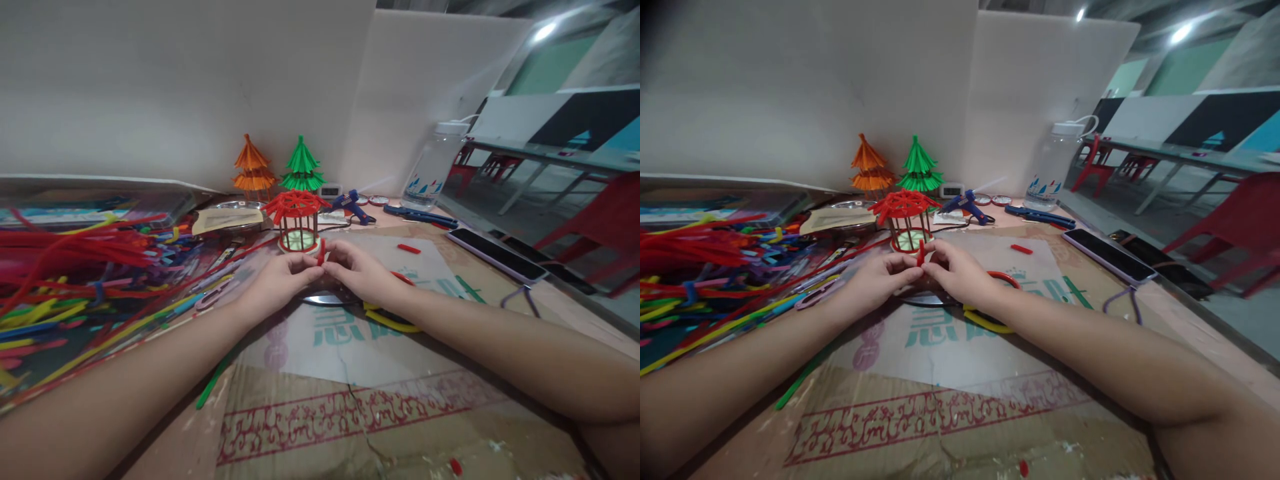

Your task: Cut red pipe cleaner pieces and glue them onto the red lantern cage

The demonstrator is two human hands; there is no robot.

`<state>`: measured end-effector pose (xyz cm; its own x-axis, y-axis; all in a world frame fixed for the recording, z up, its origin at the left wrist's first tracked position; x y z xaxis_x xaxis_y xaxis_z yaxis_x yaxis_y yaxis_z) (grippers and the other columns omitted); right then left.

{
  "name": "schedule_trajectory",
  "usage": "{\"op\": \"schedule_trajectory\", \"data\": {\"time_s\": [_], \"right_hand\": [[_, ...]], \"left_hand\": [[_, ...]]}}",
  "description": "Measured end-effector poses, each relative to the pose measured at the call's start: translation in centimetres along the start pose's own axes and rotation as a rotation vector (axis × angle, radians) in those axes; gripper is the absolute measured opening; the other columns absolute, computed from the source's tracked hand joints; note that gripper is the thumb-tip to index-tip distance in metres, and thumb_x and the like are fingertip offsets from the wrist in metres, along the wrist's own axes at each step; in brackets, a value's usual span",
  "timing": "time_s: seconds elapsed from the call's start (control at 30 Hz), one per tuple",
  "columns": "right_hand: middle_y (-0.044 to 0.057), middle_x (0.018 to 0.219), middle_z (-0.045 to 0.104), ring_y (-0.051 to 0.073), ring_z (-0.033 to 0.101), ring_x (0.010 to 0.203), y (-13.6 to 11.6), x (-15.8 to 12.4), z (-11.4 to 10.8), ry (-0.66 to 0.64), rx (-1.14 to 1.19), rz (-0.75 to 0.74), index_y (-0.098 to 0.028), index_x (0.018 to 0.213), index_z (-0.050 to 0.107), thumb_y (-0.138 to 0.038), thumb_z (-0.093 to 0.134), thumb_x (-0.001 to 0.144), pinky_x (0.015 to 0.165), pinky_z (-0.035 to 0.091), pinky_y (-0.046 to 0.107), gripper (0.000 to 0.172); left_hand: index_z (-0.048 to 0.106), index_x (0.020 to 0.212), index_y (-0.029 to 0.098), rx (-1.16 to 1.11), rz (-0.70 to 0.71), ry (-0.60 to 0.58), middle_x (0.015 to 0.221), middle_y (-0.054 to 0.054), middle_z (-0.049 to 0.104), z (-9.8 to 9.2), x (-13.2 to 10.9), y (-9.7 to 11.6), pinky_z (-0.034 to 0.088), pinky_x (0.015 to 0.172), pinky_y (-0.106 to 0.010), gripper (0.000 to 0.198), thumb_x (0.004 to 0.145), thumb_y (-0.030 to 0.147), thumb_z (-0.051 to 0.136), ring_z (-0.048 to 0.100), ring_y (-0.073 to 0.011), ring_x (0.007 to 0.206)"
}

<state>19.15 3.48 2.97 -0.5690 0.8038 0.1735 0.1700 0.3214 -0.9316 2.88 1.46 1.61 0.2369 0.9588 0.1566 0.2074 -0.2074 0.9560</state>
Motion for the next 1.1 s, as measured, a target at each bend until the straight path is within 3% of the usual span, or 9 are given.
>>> {"op": "schedule_trajectory", "data": {"time_s": [0.2,0.43,0.83,1.1], "right_hand": [[0.0,0.081,0.061,0.015,0.058,0.071,-0.35,0.1,-0.36,0.092,-0.099,-0.065,-0.02,0.092,0.057,-0.033,0.058,0.088,0.062,0.047,0.027,0.013],[-0.005,0.066,0.053,0.012,0.05,0.056,-0.44,-0.04,-0.29,0.095,-0.019,-0.006,-0.022,0.086,0.05,-0.034,0.057,0.088,0.051,0.04,0.024,0.014],[-0.004,0.065,0.056,0.012,0.052,0.053,-0.26,0.01,-0.27,0.089,0.014,0.025,-0.022,0.085,0.049,-0.035,0.058,0.088,0.047,0.039,0.023,0.015],[-0.001,0.07,0.06,0.014,0.057,0.061,-0.27,0.0,-0.32,0.111,-0.048,0.01,-0.022,0.087,0.051,-0.036,0.059,0.088,0.048,0.041,0.023,0.016]], "left_hand": [[0.073,0.082,0.016,0.062,0.011,0.013,0.076,-0.003,0.073,0.05,-0.2,0.57,0.05,0.069,-0.027,0.031,0.08,0.047,0.068,0.065,-0.0165,0.069],[0.076,0.082,0.015,0.092,0.038,-0.017,0.079,-0.005,0.076,0.04,-0.2,0.63,0.049,0.071,-0.028,0.038,0.085,0.05,0.063,0.066,-0.0177,0.071],[0.077,0.085,0.015,0.067,0.032,-0.084,0.087,-0.007,0.078,0.16,-0.03,0.1,0.049,0.074,-0.029,0.038,0.084,0.05,0.064,0.068,-0.0199,0.078],[0.077,0.084,0.015,0.063,0.012,-0.084,0.086,-0.008,0.078,0.12,-0.13,0.16,0.05,0.075,-0.031,0.041,0.083,0.055,0.064,0.068,-0.0211,0.079]]}}
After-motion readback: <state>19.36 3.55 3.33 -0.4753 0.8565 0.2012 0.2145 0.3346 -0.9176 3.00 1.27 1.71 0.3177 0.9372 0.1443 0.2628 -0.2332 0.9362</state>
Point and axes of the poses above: each hand's wrist, its own x-axis towards the middle knuckle, its own z-axis out of the palm, y = z × x, the point moved 3 cm from there along x, towards the middle knuckle
